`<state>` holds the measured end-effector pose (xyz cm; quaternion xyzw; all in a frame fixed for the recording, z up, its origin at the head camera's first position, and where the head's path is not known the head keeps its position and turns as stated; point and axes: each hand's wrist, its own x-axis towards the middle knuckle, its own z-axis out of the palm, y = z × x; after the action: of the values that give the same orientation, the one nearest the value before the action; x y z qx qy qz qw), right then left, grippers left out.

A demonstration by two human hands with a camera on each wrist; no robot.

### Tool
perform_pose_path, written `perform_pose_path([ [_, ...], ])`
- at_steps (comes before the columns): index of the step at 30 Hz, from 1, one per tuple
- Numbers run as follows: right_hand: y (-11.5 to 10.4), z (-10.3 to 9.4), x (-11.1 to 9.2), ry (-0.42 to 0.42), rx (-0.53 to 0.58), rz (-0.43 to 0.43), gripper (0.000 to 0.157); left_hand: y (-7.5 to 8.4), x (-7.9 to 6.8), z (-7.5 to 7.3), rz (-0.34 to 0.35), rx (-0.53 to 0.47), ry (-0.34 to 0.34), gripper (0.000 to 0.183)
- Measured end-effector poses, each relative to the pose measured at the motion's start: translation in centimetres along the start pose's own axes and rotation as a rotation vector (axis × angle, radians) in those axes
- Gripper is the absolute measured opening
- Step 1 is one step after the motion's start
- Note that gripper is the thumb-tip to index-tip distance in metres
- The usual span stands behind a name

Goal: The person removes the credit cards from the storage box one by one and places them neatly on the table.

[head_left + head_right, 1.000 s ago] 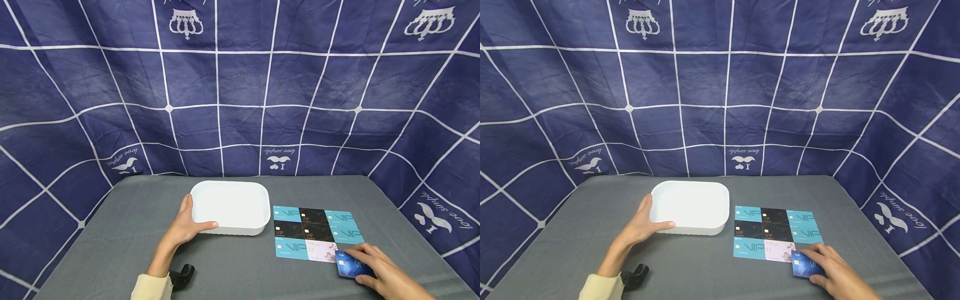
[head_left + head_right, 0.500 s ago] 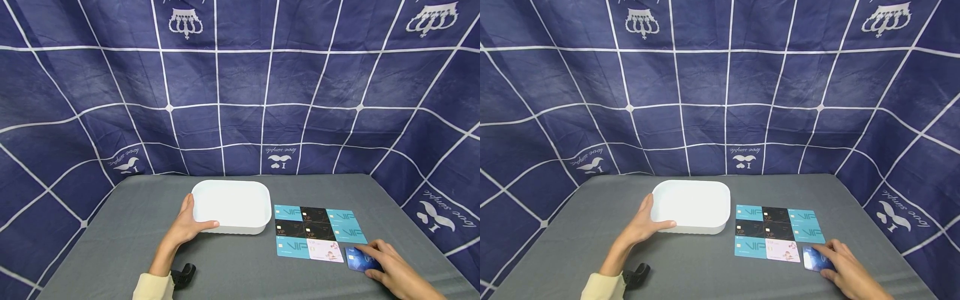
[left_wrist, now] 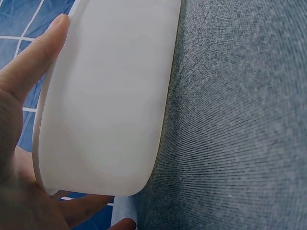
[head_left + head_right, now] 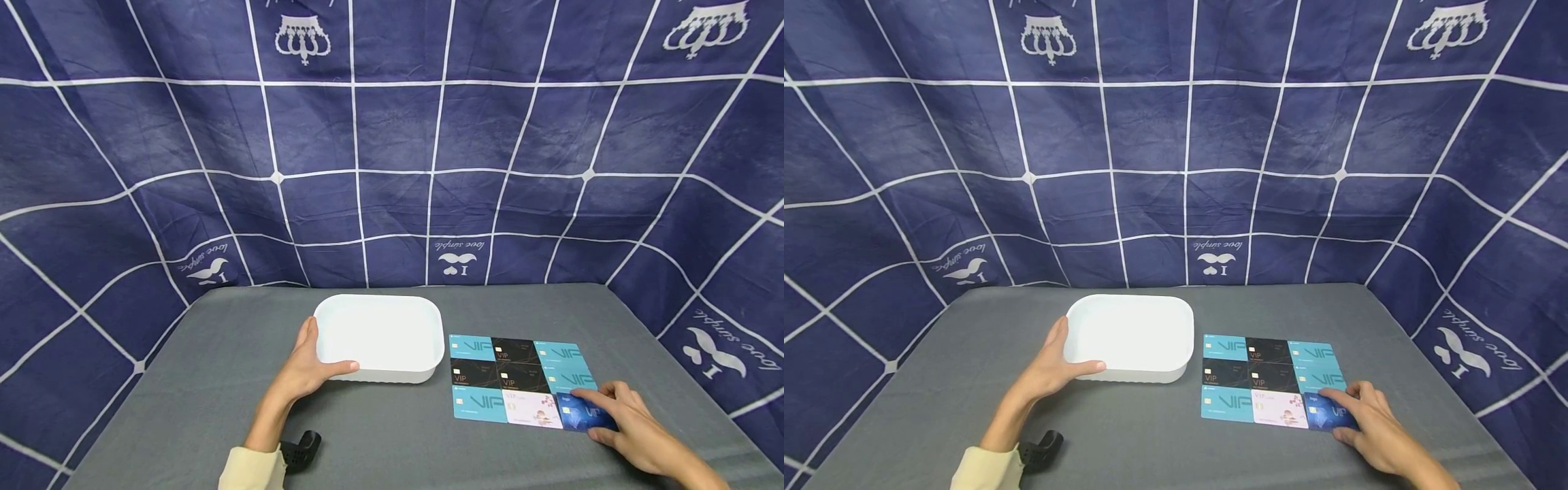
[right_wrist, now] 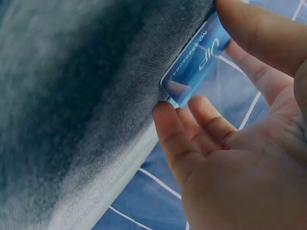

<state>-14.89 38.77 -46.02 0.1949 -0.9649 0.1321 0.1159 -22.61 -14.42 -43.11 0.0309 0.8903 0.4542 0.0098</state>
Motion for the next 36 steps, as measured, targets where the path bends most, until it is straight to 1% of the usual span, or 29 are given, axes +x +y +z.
perform_pose_path([
  [6, -0.04, 0.04, -0.23, 0.005, 0.045, 0.024, 0.060, 0.09, 0.09, 0.02, 0.013, 0.002, -0.005, 0.135],
  [10, -0.03, -0.04, -0.45, 0.012, 0.076, 0.042, 0.070, 0.11, 0.14, 0.18, 0.013, 0.003, -0.004, 0.135],
  [12, -0.03, 0.01, -0.39, 0.021, 0.071, 0.037, 0.075, 0.01, 0.13, 0.17, 0.007, 0.004, 0.000, 0.135],
  [14, -0.12, 0.07, -0.24, 0.019, 0.064, 0.043, 0.077, -0.11, 0.12, 0.08, 0.007, 0.006, 0.003, 0.135],
  [18, -0.21, 0.36, 0.01, 0.043, 0.051, 0.046, 0.076, -0.29, 0.12, -0.15, 0.008, 0.010, 0.004, 0.135],
  [21, -0.29, 0.49, 0.07, 0.077, 0.053, 0.038, 0.075, -0.31, 0.09, -0.24, 0.006, 0.011, 0.004, 0.135],
  [27, -0.38, 0.39, 0.14, 0.032, 0.075, 0.087, 0.072, -0.31, -0.03, -0.29, 0.000, 0.017, 0.006, 0.135],
  [29, -0.35, 0.38, 0.06, 0.032, 0.072, 0.093, 0.072, -0.26, -0.03, -0.28, 0.000, 0.017, 0.005, 0.135],
  [33, -0.16, 0.44, -0.23, 0.089, 0.061, 0.068, 0.071, -0.16, 0.08, -0.19, 0.001, 0.018, 0.000, 0.136],
  [36, -0.10, 0.49, -0.36, 0.134, 0.078, 0.053, 0.068, -0.11, 0.12, -0.15, 0.003, 0.021, -0.002, 0.135],
])
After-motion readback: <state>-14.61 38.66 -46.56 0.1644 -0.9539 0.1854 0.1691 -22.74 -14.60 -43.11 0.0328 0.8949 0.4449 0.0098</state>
